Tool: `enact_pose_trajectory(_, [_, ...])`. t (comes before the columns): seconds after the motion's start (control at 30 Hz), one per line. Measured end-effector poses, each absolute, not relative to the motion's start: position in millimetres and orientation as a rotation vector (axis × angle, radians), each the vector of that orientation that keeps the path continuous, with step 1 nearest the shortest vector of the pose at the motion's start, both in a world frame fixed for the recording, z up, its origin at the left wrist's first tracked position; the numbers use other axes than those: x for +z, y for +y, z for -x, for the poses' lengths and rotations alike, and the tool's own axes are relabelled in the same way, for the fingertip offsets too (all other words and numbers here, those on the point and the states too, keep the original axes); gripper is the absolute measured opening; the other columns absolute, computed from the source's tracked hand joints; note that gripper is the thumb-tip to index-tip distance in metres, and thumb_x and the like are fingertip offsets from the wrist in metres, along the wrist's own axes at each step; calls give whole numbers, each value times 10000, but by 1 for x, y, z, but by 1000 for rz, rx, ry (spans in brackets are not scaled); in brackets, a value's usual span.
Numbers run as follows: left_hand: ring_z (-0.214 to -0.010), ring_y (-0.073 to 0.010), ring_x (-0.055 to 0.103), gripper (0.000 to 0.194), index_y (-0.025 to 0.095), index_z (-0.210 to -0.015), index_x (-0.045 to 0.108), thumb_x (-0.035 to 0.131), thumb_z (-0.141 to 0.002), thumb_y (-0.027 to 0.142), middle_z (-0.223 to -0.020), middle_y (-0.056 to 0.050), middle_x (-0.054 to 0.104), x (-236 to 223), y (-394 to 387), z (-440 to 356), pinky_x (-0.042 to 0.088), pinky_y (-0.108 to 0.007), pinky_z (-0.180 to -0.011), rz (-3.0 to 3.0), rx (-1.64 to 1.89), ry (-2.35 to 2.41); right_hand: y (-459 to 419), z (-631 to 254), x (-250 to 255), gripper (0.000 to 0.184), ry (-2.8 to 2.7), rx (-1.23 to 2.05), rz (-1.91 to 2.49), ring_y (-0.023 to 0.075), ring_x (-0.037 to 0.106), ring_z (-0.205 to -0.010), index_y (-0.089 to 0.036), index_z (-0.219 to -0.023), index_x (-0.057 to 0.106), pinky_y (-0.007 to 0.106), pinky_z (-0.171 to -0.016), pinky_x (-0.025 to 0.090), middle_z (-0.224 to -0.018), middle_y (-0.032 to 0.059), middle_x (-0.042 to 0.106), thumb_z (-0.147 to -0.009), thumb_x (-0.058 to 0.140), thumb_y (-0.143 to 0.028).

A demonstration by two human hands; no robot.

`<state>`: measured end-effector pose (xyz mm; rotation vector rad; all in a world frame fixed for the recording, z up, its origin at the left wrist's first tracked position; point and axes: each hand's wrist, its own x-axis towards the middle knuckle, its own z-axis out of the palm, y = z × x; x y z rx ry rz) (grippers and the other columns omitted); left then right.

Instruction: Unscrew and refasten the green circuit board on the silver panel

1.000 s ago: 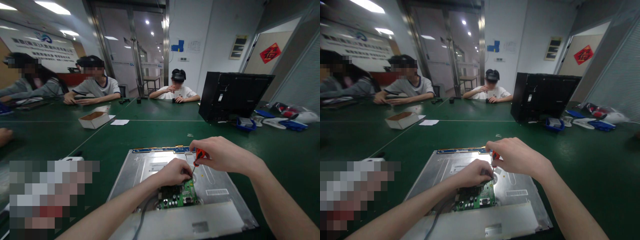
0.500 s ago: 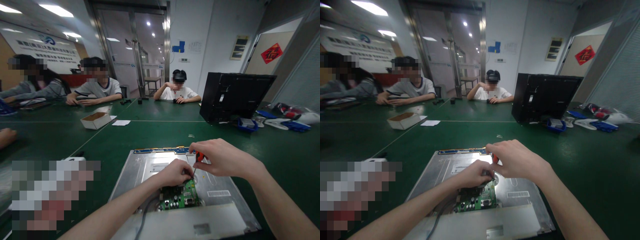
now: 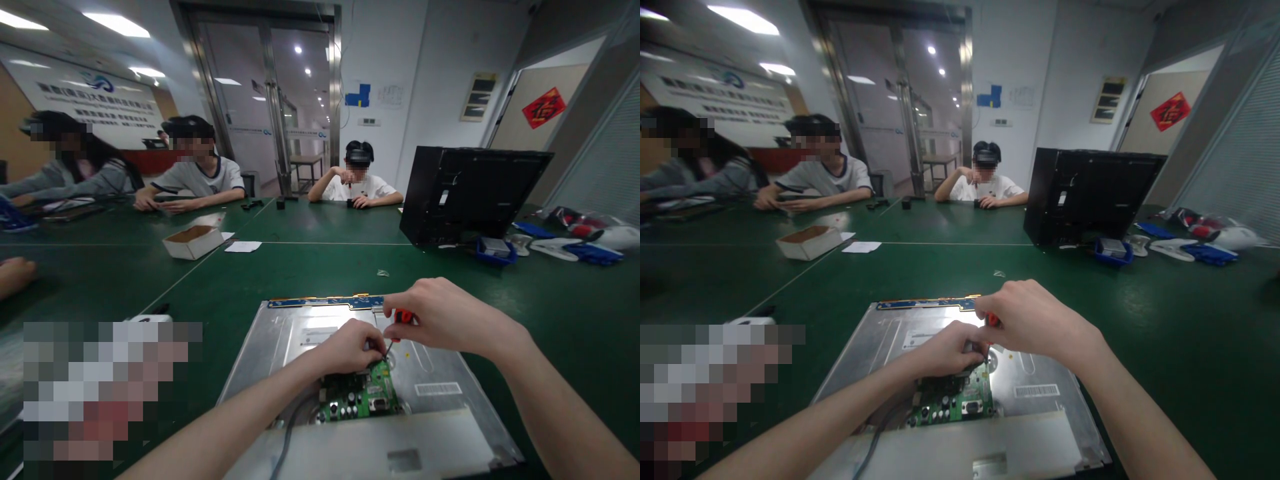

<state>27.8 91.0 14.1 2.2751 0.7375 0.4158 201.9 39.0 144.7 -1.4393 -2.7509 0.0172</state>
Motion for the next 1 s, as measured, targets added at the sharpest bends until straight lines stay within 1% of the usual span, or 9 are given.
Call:
enact_pose_trajectory(0.13, [-730, -164, 642, 164, 152, -797, 744, 653, -724, 37, -778, -11, 728, 14, 91, -28, 448, -214, -684, -2282, 403, 752, 36, -205, 145, 90, -2710, 124, 1365, 158, 589, -720, -229, -914, 605, 259, -576, 305, -849, 2, 681, -838, 589, -274])
enact_pose_trajectory(0.27, [-729, -164, 643, 157, 152, -804, 750, 664, -728, 45, -786, -17, 732, 13, 91, -28, 449, -217, -685, -2295, 403, 768, 37, -204, 143, 59, -2714, 118, 1417, 154, 579, -707, -224, -868, 588, 261, -579, 306, -815, -5, 673, -817, 567, -204])
enact_pose_trajectory(0.33, [-732, -164, 644, 163, 156, -808, 751, 666, -726, 43, -786, -16, 732, 12, 91, -28, 450, -217, -690, -2295, 407, 775, 39, -202, 142, 44, -2713, 57, 1470, 162, 585, -703, -227, -841, 598, 266, -572, 296, -791, 0, 675, -838, 554, -226])
enact_pose_trajectory(0.5, [-721, -161, 640, 152, 151, -801, 750, 670, -727, 45, -779, -22, 727, 12, 92, -29, 443, -211, -659, -2282, 392, 782, 42, -197, 141, 231, -2663, -118, 1655, 180, 579, -629, -217, -776, 615, 282, -534, 249, -686, 22, 657, -903, 508, -377])
enact_pose_trajectory(0.6, [-715, -158, 638, 153, 155, -799, 748, 663, -732, 48, -768, -15, 724, 13, 91, -29, 446, -212, -667, -2278, 389, 768, 40, -199, 142, 175, -2678, -69, 1569, 174, 575, -652, -217, -806, 595, 279, -542, 261, -742, 15, 661, -877, 534, -364])
enact_pose_trajectory(0.7, [-714, -157, 639, 156, 153, -801, 749, 662, -730, 44, -766, -17, 727, 14, 91, -29, 451, -212, -680, -2279, 394, 766, 37, -202, 144, 64, -2709, 59, 1436, 161, 570, -700, -220, -868, 574, 271, -568, 291, -834, 5, 663, -831, 555, -269])
enact_pose_trajectory(0.83, [-736, -166, 641, 148, 154, -816, 755, 672, -737, 60, -788, -24, 733, 15, 91, -28, 451, -219, -689, -2306, 383, 778, 35, -205, 145, 90, -2712, 109, 1431, 150, 564, -688, -219, -901, 541, 264, -567, 297, -821, 1, 658, -820, 530, -181])
enact_pose_trajectory(0.93, [-736, -166, 641, 151, 153, -817, 755, 669, -737, 57, -788, -23, 732, 16, 91, -28, 449, -217, -685, -2302, 369, 778, 39, -203, 143, 73, -2696, 4, 1504, 163, 581, -666, -226, -931, 555, 266, -543, 271, -787, 9, 666, -860, 542, -238])
enact_pose_trajectory(1.0, [-728, -164, 639, 154, 154, -810, 753, 664, -736, 54, -782, -21, 729, 16, 91, -28, 446, -214, -674, -2288, 361, 786, 42, -199, 141, 102, -2684, -108, 1559, 177, 589, -638, -228, -890, 583, 274, -521, 239, -728, 15, 663, -893, 538, -319])
